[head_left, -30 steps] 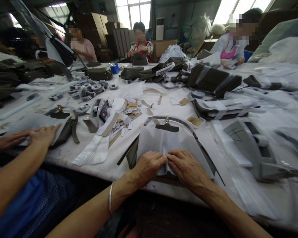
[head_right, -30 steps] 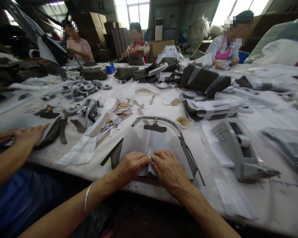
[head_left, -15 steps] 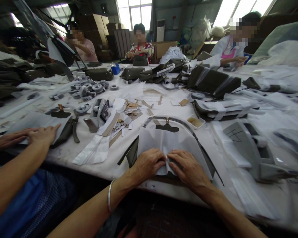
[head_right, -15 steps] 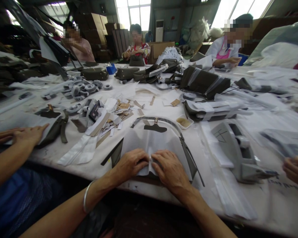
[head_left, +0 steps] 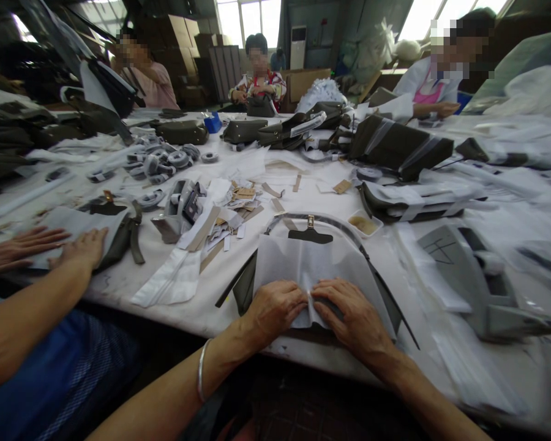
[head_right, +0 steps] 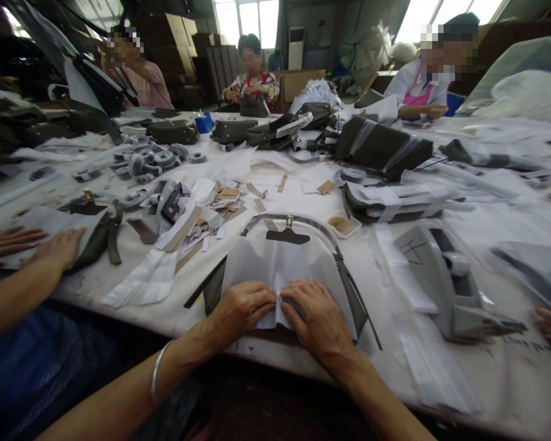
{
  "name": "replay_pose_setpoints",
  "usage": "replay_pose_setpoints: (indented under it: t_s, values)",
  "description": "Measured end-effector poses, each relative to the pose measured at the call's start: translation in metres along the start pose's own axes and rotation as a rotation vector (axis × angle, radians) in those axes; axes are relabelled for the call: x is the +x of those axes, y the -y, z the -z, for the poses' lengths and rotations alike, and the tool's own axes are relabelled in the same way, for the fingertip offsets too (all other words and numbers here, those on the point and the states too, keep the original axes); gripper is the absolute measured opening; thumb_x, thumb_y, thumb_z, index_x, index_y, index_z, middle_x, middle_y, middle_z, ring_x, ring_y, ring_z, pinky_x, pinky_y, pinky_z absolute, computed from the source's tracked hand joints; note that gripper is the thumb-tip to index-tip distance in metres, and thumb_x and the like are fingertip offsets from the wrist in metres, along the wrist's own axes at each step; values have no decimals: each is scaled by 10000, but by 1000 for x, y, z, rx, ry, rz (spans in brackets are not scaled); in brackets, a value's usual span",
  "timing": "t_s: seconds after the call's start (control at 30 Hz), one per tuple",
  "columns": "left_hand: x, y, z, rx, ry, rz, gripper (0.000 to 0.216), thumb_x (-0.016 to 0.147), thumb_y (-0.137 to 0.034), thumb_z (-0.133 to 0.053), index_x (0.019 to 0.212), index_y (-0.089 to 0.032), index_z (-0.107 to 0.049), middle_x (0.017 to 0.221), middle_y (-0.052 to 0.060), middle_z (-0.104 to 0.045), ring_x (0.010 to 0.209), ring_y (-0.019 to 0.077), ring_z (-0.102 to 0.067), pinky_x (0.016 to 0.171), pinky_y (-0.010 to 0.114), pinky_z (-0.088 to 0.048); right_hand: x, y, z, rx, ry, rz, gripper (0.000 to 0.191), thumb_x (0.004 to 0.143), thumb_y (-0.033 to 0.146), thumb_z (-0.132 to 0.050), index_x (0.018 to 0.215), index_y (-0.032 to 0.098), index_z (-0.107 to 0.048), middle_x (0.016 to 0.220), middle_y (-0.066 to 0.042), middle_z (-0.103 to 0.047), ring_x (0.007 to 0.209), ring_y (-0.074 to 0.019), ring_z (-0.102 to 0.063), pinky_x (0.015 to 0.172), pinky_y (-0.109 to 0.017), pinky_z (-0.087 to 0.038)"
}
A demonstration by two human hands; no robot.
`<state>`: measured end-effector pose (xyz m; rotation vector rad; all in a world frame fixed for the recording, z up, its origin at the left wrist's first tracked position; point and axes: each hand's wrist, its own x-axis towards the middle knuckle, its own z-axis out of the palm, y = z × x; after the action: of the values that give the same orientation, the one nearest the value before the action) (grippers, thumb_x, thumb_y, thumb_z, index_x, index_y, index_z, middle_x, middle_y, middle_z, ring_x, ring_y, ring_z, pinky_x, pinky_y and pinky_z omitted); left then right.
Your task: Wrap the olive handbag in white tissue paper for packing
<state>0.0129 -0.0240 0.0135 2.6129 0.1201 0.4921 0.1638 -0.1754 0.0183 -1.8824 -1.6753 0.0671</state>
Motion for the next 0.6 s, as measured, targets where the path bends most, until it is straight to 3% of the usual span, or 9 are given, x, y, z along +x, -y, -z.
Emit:
replay_pose_setpoints:
  t_s: [0.1, 0.23, 0.43, 0.6]
  values:
    - [1, 1, 0, 26, 41, -16, 149, 978, -233, -534, 908, -176, -652, 875, 28, -671, 823, 153, -639, 797, 253, -505, 1, 0, 1, 4, 30, 6, 151, 970, 211, -511, 1069, 266, -611, 1099, -28, -682, 1106, -232, -607, 1019, -470, -441]
    - [2, -1, 2, -23, 0, 42, 24, 929, -185, -605, 931, -169, -623, 880, 22, -662, 826, 161, -634, 804, 256, -507, 1, 0, 1, 4, 47, 2, 174, 976, 214, -488, 1100, 262, -601, 1112, -35, -677, 1111, -234, -601, 997, -463, -457]
    - [1, -5, 4, -68, -52, 41, 216, 921, -146, -606, 1134, -180, -607, 993, 30, -682, 927, 175, -650, 872, 275, -512, -2, -1, -3, -23, -7, -13, 216, 978, 221, -484, 1168, 244, -584, 1154, -60, -678, 1111, -244, -614, 1029, -486, -448]
    - [2, -5, 4, -12, 5, 55, 137, 926, -160, -599, 1056, -165, -641, 927, 35, -673, 864, 178, -643, 826, 279, -514, -1, 1, -2, -27, 26, -2, 206, 974, 197, -495, 1143, 252, -599, 1153, -50, -676, 1131, -235, -603, 1055, -475, -431]
